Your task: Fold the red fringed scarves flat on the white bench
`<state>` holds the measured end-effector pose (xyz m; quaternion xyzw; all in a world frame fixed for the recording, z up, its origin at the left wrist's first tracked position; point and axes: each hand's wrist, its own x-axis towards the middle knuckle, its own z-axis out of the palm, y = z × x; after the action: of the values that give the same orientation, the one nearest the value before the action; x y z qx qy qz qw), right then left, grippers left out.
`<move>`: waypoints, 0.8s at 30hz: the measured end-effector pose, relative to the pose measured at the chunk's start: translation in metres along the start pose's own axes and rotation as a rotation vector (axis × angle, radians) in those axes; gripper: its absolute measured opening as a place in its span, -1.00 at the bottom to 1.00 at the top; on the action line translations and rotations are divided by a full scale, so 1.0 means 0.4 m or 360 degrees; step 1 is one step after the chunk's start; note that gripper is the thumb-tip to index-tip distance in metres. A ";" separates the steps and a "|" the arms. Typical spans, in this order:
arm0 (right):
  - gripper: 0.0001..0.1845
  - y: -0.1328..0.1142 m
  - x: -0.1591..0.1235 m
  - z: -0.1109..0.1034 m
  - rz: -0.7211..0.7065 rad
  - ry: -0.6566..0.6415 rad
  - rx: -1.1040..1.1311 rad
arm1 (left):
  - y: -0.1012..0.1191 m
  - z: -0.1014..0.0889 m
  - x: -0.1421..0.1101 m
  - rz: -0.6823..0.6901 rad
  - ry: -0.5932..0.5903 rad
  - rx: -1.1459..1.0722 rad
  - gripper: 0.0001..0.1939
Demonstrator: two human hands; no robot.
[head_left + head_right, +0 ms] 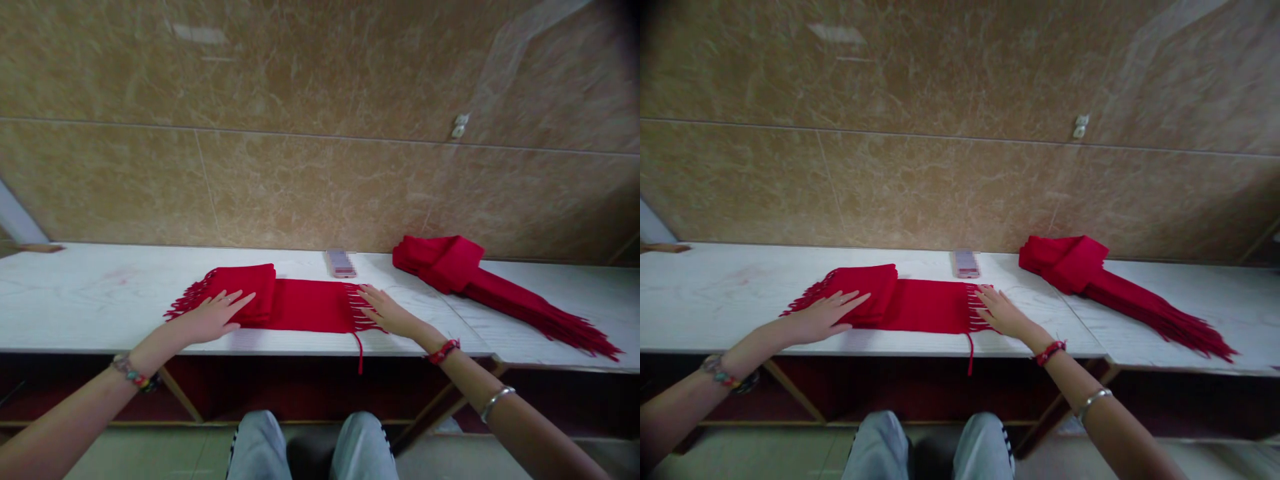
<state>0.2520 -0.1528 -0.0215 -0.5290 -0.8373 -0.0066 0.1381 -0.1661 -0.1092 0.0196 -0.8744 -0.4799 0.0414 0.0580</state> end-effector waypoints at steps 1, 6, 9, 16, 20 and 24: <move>-0.45 -0.030 0.005 -0.005 -0.0010 0.0061 0.0078 | 0.025 -0.018 0.015 0.0025 -0.0009 -0.0041 -0.40; -0.35 -0.122 0.010 0.001 -0.0169 -0.0210 0.0099 | 0.142 -0.053 0.103 0.0137 -0.0033 -0.0131 -0.41; -0.37 -0.071 -0.019 -0.003 -0.0174 -0.0234 0.0010 | 0.140 -0.016 0.132 0.0077 -0.0148 -0.0126 -0.51; -0.35 0.030 -0.062 -0.061 -0.0127 -0.0080 -0.0031 | 0.085 0.029 0.126 0.0078 0.0072 -0.0148 -0.53; -0.52 -0.114 0.055 -0.032 -0.0178 0.0146 0.0150 | 0.134 -0.007 0.152 -0.0221 0.0029 -0.0151 -0.47; -0.47 -0.219 0.157 0.055 -0.0227 0.0077 0.0112 | 0.164 -0.008 0.183 -0.0530 -0.0074 -0.0134 -0.48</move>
<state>0.1439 -0.1324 -0.0157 -0.4626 -0.8689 0.0001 0.1760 -0.0717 -0.0824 0.0122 -0.7832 -0.6208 0.0314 0.0163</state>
